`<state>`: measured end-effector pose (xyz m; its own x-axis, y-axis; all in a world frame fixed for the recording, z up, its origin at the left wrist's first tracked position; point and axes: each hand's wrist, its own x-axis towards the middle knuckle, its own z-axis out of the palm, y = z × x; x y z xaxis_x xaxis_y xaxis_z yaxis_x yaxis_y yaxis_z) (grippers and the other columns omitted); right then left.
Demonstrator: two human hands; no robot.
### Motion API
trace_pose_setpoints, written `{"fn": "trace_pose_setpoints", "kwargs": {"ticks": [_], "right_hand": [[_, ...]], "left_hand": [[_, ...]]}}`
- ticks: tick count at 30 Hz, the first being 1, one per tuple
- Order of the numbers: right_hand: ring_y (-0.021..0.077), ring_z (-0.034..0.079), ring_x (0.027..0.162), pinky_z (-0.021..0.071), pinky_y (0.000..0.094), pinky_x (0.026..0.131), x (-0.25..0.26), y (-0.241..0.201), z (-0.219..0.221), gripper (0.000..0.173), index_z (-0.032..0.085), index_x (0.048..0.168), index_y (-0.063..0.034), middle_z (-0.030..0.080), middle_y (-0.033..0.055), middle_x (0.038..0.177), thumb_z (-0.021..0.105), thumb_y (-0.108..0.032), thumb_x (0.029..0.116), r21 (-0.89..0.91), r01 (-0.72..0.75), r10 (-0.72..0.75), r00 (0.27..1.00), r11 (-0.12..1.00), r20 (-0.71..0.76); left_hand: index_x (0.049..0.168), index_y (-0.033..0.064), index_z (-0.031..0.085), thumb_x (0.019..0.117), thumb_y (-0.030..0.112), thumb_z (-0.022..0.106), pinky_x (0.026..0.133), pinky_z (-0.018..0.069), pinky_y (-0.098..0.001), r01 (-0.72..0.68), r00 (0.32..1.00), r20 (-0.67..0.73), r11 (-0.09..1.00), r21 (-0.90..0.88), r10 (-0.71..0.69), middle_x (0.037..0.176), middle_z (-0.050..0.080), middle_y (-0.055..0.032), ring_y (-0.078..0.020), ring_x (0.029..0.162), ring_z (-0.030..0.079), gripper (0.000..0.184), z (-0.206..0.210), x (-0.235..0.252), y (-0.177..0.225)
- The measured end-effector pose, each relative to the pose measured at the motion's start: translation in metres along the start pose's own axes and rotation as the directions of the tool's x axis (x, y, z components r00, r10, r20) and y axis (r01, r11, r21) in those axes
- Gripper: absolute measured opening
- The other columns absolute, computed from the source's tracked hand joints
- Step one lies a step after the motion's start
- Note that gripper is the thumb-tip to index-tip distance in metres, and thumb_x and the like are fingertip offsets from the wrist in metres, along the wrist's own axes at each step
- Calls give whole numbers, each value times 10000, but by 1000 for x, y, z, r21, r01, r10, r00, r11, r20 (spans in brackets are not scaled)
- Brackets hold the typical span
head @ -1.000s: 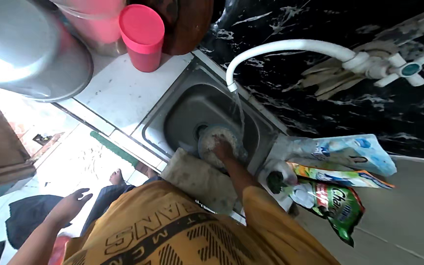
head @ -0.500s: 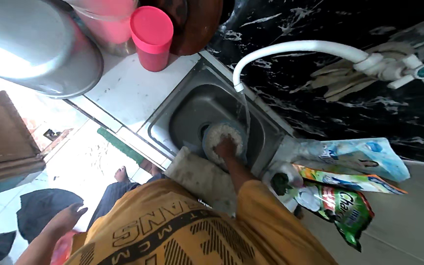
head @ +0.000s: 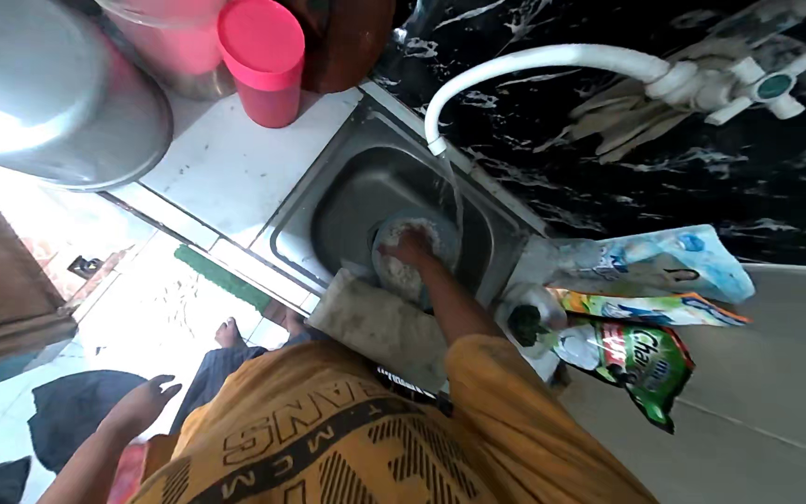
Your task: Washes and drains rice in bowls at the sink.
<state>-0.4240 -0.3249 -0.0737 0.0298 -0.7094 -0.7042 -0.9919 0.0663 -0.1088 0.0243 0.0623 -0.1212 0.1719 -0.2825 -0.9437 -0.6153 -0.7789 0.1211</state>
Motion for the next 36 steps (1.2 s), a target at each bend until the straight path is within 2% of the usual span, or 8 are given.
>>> {"fn": "trace_pose_setpoints", "kwargs": {"ticks": [6, 9, 15, 23, 26, 28, 32, 36], "right_hand": [[484, 227, 1532, 225, 686, 1209, -22, 47, 33, 871, 398, 1588, -159, 272, 243, 1662, 781, -472, 871, -103, 52, -48, 998, 993, 44], [457, 425, 1438, 409, 605, 1135, -24, 51, 41, 833, 359, 1598, -97, 351, 270, 1612, 713, -458, 936, 51, -183, 188, 973, 982, -131], [383, 457, 1438, 354, 503, 1192, -17, 31, 1, 547, 475, 1467, 86, 486, 284, 1516, 440, -333, 1116, 381, -272, 305, 952, 884, -28], [468, 181, 1553, 223, 678, 1204, -21, 50, 38, 795, 287, 1638, -153, 154, 250, 1697, 665, -377, 975, -94, -68, 62, 996, 993, -65], [431, 433, 1445, 413, 571, 1139, -10, 38, 33, 700, 321, 1612, -82, 368, 267, 1606, 601, -345, 1027, 12, -233, 231, 958, 972, -168], [415, 439, 1447, 375, 522, 1181, -4, 32, 13, 624, 300, 1588, 12, 427, 286, 1560, 507, -299, 1088, 208, -286, 312, 944, 936, -106], [380, 439, 1434, 375, 536, 1164, -22, 41, -20, 541, 459, 1477, 67, 447, 275, 1540, 523, -307, 1091, 723, -293, 366, 929, 625, 61], [374, 544, 1284, 509, 608, 962, -45, 47, -24, 648, 386, 1540, -139, 513, 203, 1469, 533, -519, 1035, 977, -202, 366, 916, 67, 164]], "left_hand": [[1474, 43, 527, 1089, 337, 528, 1078, 425, -646, 17, 998, -65, 999, -52, -20, 1337, 633, -279, -460, 1278, 586, 485, -21, -11, 11], [1479, 43, 523, 1090, 335, 524, 1100, 411, -638, 9, 995, -103, 998, -56, -15, 1356, 628, -268, -445, 1296, 580, 486, -31, -14, 17], [1488, 59, 520, 1087, 336, 535, 1105, 407, -631, -40, 991, -133, 995, -89, 28, 1379, 618, -259, -444, 1301, 577, 487, -35, -18, 17], [1446, 13, 549, 1078, 329, 554, 1127, 407, -618, 30, 999, 29, 1000, -2, -30, 1379, 614, -272, -444, 1324, 564, 485, 10, -11, -34], [1441, 27, 559, 1074, 350, 558, 1127, 406, -616, 65, 996, 50, 997, 47, -67, 1385, 613, -265, -432, 1329, 564, 489, 9, -8, -46], [1445, 16, 545, 1079, 341, 549, 1114, 410, -635, 49, 999, -12, 999, -17, -49, 1376, 606, -286, -460, 1316, 562, 490, -2, -6, -39], [1459, 26, 544, 1094, 326, 515, 1084, 386, -680, -27, 988, -153, 977, -213, -6, 1371, 597, -310, -501, 1314, 537, 474, -26, -5, -8], [1468, 44, 538, 1091, 346, 519, 1096, 380, -675, -35, 992, -123, 974, -226, 7, 1387, 601, -284, -474, 1327, 540, 483, -27, 8, 6]]}}
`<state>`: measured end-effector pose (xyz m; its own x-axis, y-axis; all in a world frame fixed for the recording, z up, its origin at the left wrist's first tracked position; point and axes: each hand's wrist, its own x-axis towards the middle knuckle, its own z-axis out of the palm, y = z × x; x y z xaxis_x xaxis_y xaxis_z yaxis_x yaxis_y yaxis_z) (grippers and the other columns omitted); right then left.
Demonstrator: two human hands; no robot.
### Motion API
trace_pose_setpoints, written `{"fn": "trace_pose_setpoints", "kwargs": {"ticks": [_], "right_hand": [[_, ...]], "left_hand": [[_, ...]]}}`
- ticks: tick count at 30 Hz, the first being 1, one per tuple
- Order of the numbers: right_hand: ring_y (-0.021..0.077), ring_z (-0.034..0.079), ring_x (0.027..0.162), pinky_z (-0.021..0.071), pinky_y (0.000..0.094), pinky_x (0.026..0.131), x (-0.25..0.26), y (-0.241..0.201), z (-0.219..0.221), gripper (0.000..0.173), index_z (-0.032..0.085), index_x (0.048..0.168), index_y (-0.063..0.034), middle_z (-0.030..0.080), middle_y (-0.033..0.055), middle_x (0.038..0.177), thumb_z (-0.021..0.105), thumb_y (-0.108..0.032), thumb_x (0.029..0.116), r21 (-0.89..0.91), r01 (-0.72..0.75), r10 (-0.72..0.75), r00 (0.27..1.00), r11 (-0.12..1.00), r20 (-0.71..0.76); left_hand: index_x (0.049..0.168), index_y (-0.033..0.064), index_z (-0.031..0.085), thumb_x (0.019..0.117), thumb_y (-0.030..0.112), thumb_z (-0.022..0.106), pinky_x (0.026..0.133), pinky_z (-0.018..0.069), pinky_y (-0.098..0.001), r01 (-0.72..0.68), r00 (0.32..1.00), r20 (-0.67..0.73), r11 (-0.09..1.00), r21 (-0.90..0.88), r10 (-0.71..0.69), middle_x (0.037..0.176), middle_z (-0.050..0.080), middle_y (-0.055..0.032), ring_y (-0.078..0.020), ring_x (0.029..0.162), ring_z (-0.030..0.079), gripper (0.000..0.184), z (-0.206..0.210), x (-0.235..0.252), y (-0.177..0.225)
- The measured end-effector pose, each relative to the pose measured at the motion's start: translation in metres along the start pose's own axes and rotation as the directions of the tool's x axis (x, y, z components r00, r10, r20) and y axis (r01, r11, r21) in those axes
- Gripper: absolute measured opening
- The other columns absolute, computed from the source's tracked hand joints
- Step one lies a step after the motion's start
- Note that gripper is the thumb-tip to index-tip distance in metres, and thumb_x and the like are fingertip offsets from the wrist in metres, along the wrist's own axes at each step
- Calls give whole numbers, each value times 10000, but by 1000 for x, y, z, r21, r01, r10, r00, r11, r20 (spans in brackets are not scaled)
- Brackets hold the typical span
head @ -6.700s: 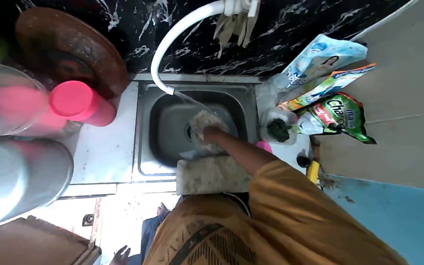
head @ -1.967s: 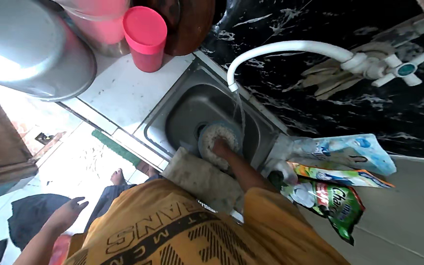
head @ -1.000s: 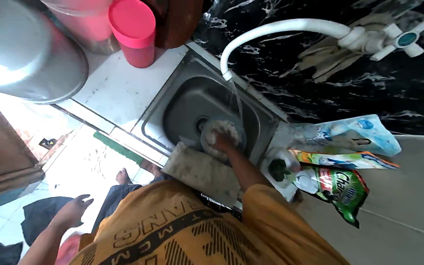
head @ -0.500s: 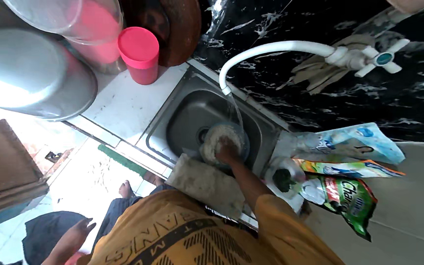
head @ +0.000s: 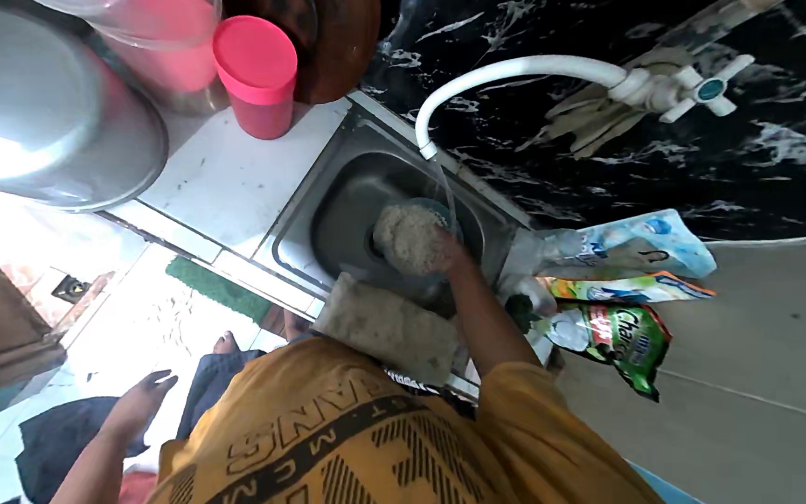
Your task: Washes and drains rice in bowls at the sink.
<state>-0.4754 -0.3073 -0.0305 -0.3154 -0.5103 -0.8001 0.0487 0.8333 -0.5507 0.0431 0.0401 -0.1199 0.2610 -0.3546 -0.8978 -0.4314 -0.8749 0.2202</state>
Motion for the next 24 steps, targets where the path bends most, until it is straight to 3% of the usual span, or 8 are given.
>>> {"fn": "trace_pose_setpoints", "kwargs": {"ticks": [3, 6, 10, 14, 16, 19, 21, 24], "right_hand": [[379, 511, 1313, 483, 641, 954, -17, -8, 2, 666, 364, 1545, -190, 476, 175, 1507, 374, -626, 1042, 87, -36, 31, 998, 996, 62], [423, 381, 1436, 402, 674, 1043, -26, -15, 2, 744, 298, 1597, -147, 327, 200, 1625, 290, -651, 1050, 50, 4, -8, 997, 999, 74], [433, 406, 1401, 417, 651, 1004, -30, -26, 2, 712, 325, 1591, -139, 335, 223, 1610, 169, -605, 1076, -59, 13, -5, 992, 998, 127], [400, 641, 1168, 573, 524, 896, -34, -26, 4, 493, 479, 1480, -46, 536, 252, 1435, 415, -375, 1119, -330, 159, -135, 986, 931, 92], [328, 723, 930, 602, 477, 806, -29, -20, 5, 437, 624, 1314, -10, 690, 226, 1179, 524, -369, 1085, -644, 245, -320, 947, 725, 0], [362, 714, 978, 588, 548, 859, -22, -12, -6, 389, 677, 1272, -49, 695, 216, 1186, 590, -360, 1057, -775, 317, -425, 903, 546, 70], [417, 644, 1163, 490, 606, 1005, -27, -8, -14, 464, 687, 1258, -16, 668, 254, 1259, 529, -413, 1077, -803, 293, -464, 886, 520, 22], [426, 535, 1338, 433, 556, 1124, -29, 19, -21, 473, 590, 1372, 21, 563, 292, 1410, 595, -317, 1041, -715, 204, -500, 835, 669, -229]], "left_hand": [[1471, 48, 536, 1091, 348, 520, 1103, 393, -646, -7, 999, 51, 998, 57, 4, 1365, 621, -270, -449, 1314, 562, 484, 7, 5, 5], [1476, 50, 531, 1097, 358, 503, 1106, 396, -640, -18, 995, 98, 993, 114, 6, 1350, 630, -273, -447, 1310, 568, 490, 12, 5, 4], [1462, 54, 548, 1091, 367, 515, 1104, 399, -648, 3, 996, 91, 991, 135, -15, 1345, 633, -275, -452, 1306, 572, 486, 10, 8, -8], [1466, 47, 540, 1098, 366, 498, 1103, 393, -655, 25, 998, 61, 988, 154, -34, 1363, 614, -291, -468, 1323, 552, 489, -2, 9, -14], [1459, 47, 548, 1099, 370, 493, 1112, 385, -654, 29, 999, 36, 986, 162, -36, 1370, 609, -291, -467, 1335, 541, 487, -7, 8, -13], [1461, 46, 547, 1101, 352, 495, 1117, 377, -651, 31, 999, 11, 989, 146, -33, 1385, 599, -291, -462, 1350, 530, 475, -12, 8, -12], [1461, 39, 545, 1100, 345, 498, 1122, 370, -650, 27, 1000, 9, 992, 126, -28, 1390, 596, -289, -461, 1353, 526, 475, -11, 7, -8], [1459, 34, 544, 1095, 352, 510, 1113, 383, -652, 10, 1000, 16, 996, 88, -11, 1385, 602, -286, -461, 1334, 544, 484, -6, 4, -6]]}}
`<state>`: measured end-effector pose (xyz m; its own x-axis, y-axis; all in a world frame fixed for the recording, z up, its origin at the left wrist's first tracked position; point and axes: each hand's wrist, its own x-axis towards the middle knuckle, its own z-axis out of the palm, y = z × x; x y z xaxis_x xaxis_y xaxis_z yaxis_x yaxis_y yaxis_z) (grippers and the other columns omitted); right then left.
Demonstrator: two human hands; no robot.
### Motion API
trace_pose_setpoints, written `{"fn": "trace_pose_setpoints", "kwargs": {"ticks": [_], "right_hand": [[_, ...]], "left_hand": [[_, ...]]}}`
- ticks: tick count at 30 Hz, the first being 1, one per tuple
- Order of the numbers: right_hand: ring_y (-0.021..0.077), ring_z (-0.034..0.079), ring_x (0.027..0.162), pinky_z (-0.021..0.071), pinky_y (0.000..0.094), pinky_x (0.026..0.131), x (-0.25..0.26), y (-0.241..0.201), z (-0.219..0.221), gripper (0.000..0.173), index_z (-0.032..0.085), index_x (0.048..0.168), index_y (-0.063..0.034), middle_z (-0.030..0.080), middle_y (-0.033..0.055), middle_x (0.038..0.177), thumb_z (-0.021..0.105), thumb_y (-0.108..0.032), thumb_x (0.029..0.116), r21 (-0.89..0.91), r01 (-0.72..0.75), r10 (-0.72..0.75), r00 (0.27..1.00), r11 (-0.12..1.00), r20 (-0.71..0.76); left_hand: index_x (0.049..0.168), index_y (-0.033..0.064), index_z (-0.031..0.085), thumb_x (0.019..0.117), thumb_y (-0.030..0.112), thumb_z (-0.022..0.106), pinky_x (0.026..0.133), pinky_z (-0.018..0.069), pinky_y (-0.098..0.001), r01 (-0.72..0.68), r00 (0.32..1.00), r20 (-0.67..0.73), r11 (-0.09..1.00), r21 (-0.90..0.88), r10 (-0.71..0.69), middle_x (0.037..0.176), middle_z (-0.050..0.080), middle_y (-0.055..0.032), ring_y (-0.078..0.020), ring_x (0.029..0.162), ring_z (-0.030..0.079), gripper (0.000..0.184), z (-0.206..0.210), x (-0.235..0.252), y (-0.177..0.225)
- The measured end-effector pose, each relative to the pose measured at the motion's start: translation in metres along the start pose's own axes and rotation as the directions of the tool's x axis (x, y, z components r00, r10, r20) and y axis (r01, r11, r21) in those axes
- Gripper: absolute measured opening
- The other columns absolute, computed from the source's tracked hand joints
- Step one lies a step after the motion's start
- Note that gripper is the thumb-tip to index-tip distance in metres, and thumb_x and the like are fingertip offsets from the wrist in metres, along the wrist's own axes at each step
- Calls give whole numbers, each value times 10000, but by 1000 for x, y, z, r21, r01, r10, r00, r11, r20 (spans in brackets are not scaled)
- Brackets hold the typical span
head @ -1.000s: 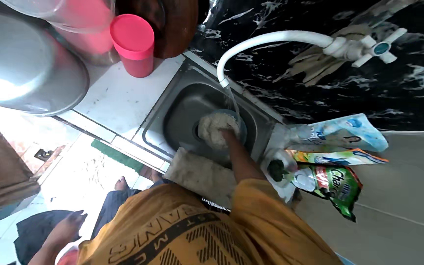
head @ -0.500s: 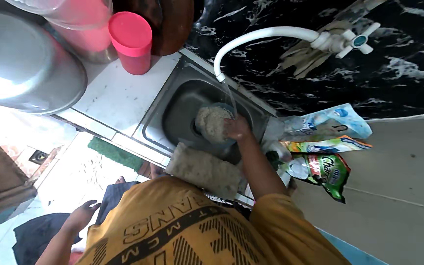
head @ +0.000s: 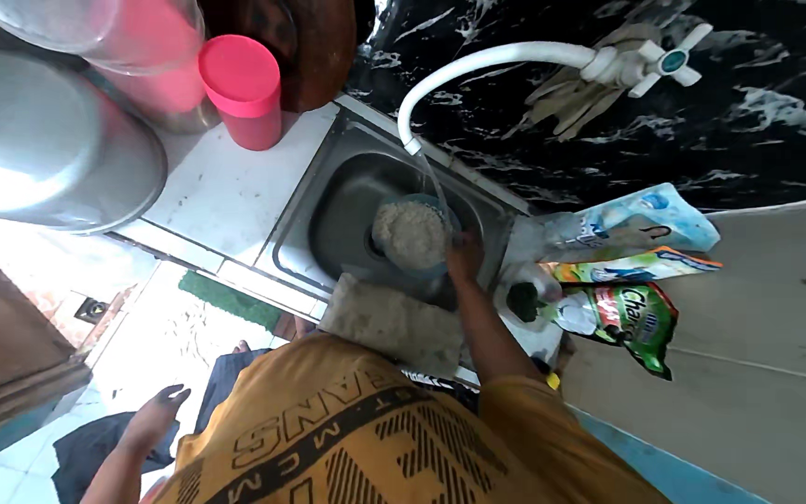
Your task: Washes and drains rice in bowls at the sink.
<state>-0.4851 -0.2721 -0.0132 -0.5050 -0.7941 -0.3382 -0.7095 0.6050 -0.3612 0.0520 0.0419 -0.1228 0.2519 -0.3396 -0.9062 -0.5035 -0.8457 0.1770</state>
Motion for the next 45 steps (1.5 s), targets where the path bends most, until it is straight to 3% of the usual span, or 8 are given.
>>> {"fn": "trace_pose_setpoints", "kwargs": {"ticks": [3, 5, 7, 16, 20, 29, 35, 45], "right_hand": [[357, 558, 1281, 503, 473, 1029, -18, 21, 32, 508, 419, 1480, 61, 491, 286, 1461, 562, -187, 1061, 514, -395, 353, 918, 761, 182], [399, 600, 1186, 578, 494, 891, -21, 31, 46, 493, 304, 1526, -22, 433, 282, 1474, 453, -141, 1071, 734, -579, 382, 807, 355, 451], [423, 621, 1118, 596, 523, 831, -13, 39, 59, 474, 310, 1499, -37, 459, 292, 1412, 426, -92, 1043, 769, -611, 328, 777, 187, 538], [364, 620, 1002, 588, 502, 765, -29, 15, 21, 400, 421, 1399, 55, 517, 265, 1250, 478, 18, 1006, 809, -464, 367, 868, 361, 334], [324, 608, 884, 566, 476, 685, -50, 34, -18, 361, 456, 1342, 55, 535, 239, 1152, 500, 14, 986, 812, -443, 377, 876, 381, 301], [270, 621, 789, 585, 422, 634, -85, 16, -40, 358, 430, 1331, 19, 532, 189, 1074, 482, 11, 977, 891, -368, 373, 892, 266, 257], [228, 614, 777, 565, 395, 598, -109, 48, -74, 330, 423, 1308, -56, 541, 140, 1032, 451, -44, 979, 898, -369, 387, 885, 241, 260], [158, 596, 658, 542, 305, 517, -126, 44, -96, 224, 468, 1173, -95, 557, 83, 914, 493, -40, 958, 931, -308, 493, 851, 196, 178]], "left_hand": [[1448, 33, 559, 1088, 342, 530, 1116, 379, -648, -5, 1000, 9, 1000, -16, 5, 1373, 610, -287, -464, 1330, 545, 475, 7, -2, 1], [1449, 35, 556, 1090, 340, 527, 1116, 383, -644, -2, 1000, 22, 1000, 1, 2, 1366, 617, -282, -460, 1327, 551, 472, 11, -4, 2], [1444, 36, 562, 1092, 333, 524, 1114, 393, -633, 3, 999, 32, 1000, 19, -3, 1350, 633, -270, -449, 1316, 566, 462, 12, -7, 1], [1433, 33, 574, 1089, 338, 530, 1127, 393, -620, -4, 1000, -20, 998, 70, 6, 1357, 627, -277, -446, 1326, 561, 461, -11, -4, -2], [1430, -28, 540, 1108, 271, 485, 1062, 437, -608, -38, 994, -108, 969, -243, 12, 1391, 575, -305, -452, 1289, 561, 443, -28, -2, 9], [1536, 84, 371, 1131, 440, 207, 890, 541, -431, -373, 910, -411, 336, -865, -48, 1376, 584, -160, -246, 1080, 657, 563, -123, -20, 128], [1612, 125, 200, 1088, 584, 188, 1086, 465, -436, -433, 901, -400, -298, -850, -169, 1615, 355, -166, -275, 1403, 486, 697, -185, -12, 173], [1414, 205, 445, 1013, 699, 325, 852, 550, -400, -422, 887, -462, -414, -807, -4, 1259, 612, -44, -171, 1064, 633, 648, -210, 30, 189]]}}
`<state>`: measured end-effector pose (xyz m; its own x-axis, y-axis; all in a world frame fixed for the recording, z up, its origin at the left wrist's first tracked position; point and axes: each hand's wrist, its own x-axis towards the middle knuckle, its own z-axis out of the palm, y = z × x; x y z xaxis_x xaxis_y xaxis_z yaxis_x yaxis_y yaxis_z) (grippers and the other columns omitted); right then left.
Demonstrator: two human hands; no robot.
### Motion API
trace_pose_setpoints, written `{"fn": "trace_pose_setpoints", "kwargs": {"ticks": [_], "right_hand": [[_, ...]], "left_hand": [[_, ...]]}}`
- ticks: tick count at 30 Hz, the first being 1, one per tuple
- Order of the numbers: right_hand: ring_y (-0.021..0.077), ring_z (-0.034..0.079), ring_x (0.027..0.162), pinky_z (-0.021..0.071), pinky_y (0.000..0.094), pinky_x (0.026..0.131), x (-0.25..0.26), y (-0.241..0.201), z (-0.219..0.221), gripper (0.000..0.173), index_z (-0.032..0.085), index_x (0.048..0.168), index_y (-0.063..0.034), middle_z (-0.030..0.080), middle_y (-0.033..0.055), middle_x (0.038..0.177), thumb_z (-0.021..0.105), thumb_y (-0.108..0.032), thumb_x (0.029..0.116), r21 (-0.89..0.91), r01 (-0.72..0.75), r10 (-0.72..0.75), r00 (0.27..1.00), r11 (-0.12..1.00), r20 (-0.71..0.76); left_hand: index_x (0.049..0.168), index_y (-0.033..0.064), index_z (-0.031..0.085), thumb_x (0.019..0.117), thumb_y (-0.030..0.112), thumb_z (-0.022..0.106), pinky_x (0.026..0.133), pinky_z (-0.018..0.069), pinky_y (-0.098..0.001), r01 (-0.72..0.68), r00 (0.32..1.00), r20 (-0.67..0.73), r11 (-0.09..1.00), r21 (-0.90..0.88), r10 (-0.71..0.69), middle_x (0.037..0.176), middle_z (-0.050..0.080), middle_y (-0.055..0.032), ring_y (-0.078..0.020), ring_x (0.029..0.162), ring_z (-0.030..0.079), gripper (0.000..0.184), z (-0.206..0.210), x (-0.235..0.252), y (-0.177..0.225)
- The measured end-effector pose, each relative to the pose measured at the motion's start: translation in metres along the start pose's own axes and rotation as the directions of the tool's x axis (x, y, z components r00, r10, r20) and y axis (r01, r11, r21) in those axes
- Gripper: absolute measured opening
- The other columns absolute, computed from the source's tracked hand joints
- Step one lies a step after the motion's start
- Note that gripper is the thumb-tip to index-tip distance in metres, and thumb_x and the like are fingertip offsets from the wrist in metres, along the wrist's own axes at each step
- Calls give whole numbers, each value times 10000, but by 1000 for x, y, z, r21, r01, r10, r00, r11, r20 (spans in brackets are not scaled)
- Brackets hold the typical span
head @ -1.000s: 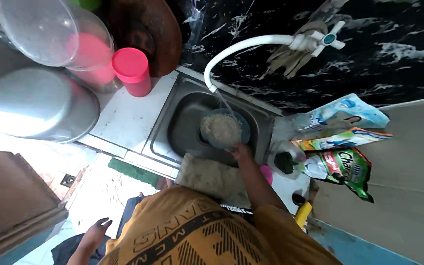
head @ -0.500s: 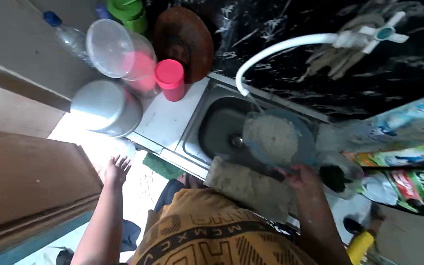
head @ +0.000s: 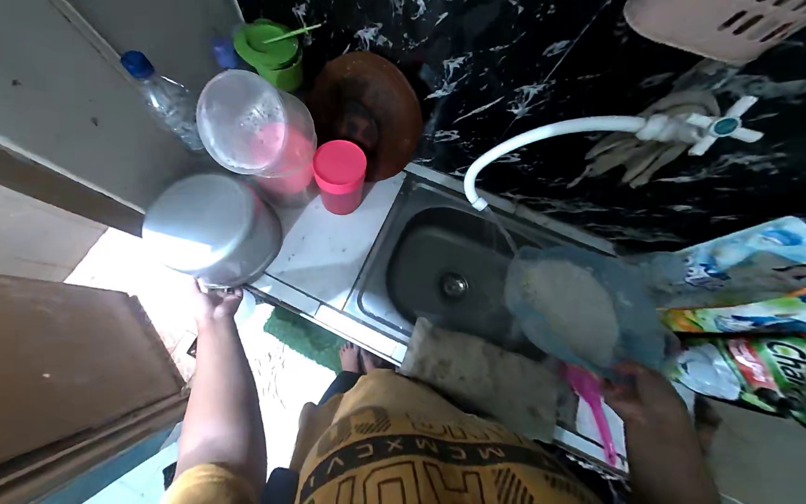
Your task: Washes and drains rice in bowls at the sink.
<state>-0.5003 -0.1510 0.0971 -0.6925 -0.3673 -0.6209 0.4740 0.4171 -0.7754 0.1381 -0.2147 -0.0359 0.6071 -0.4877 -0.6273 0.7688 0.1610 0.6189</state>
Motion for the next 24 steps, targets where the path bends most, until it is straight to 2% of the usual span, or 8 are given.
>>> {"fn": "trace_pose_setpoints", "kwargs": {"ticks": [4, 7, 10, 15, 17, 19, 22, 24], "right_hand": [[186, 609, 742, 564, 340, 570, 0, -5, 2, 305, 453, 1232, -83, 545, 105, 991, 488, -2, 941, 16, 28, -28, 1000, 999, 13], [171, 616, 681, 564, 315, 534, 5, -4, 1, 244, 456, 1183, -81, 561, 100, 942, 481, -19, 949, 8, 24, -24, 1000, 1000, 9], [165, 602, 695, 555, 313, 552, 4, -4, 2, 258, 453, 1210, -75, 545, 92, 955, 472, -14, 960, -35, 33, -33, 999, 999, 14], [200, 610, 725, 569, 356, 573, -5, -4, 14, 305, 451, 1265, -28, 538, 130, 999, 493, 0, 964, -76, 33, -30, 999, 997, 41], [211, 610, 726, 575, 366, 583, -4, -3, 14, 313, 454, 1266, -14, 532, 140, 1000, 506, 7, 958, -71, 27, -24, 999, 997, 48], [214, 610, 723, 567, 356, 577, -5, -2, 17, 319, 451, 1277, -12, 536, 147, 1003, 499, 2, 962, -72, 10, -6, 999, 997, 50], [272, 617, 822, 577, 412, 648, 1, 0, 27, 379, 433, 1348, 3, 532, 193, 1098, 489, 11, 974, -32, -13, 15, 998, 999, 68], [296, 619, 848, 583, 437, 660, 8, 5, 34, 393, 439, 1350, 17, 530, 211, 1120, 488, 40, 961, -11, -15, 16, 997, 1000, 78]], "left_hand": [[1483, 196, 404, 1027, 702, 180, 1016, 521, -577, -112, 907, 373, 966, -233, 195, 1405, 590, -96, -272, 1274, 597, 717, 0, -17, 21], [1381, 167, 472, 1103, 530, 173, 967, 564, -492, -265, 876, 364, 947, -182, 315, 1255, 658, -69, -213, 1169, 652, 547, -1, -44, 46], [1236, 145, 485, 1103, 235, 293, 876, 600, -328, -470, 837, 398, 865, 174, 375, 1015, 697, 32, -89, 963, 700, 250, -17, -91, 68], [1079, 83, 602, 695, 139, 832, 716, 632, -247, -675, 731, 666, 299, 674, 147, 844, 724, 111, -4, 764, 713, 451, 3, -170, 88], [1006, -2, 702, 769, 178, 888, 806, 601, -402, -719, 694, 716, -112, 686, -75, 867, 731, -48, -138, 817, 712, 351, 26, -199, 68], [914, -41, 747, 806, 197, 884, 1022, 471, -612, -783, 605, 752, -365, 503, -261, 913, 740, -203, -381, 976, 695, 294, 43, -215, 34], [838, 1, 757, 856, 266, 827, 1045, 413, -659, -812, 467, 796, -545, 212, -386, 857, 743, -194, -400, 909, 716, 275, 47, -214, -16], [863, 26, 769, 892, 262, 787, 1037, 416, -654, -790, 448, 793, -597, 135, -413, 888, 753, -176, -384, 926, 721, 238, 45, -208, -38]]}}
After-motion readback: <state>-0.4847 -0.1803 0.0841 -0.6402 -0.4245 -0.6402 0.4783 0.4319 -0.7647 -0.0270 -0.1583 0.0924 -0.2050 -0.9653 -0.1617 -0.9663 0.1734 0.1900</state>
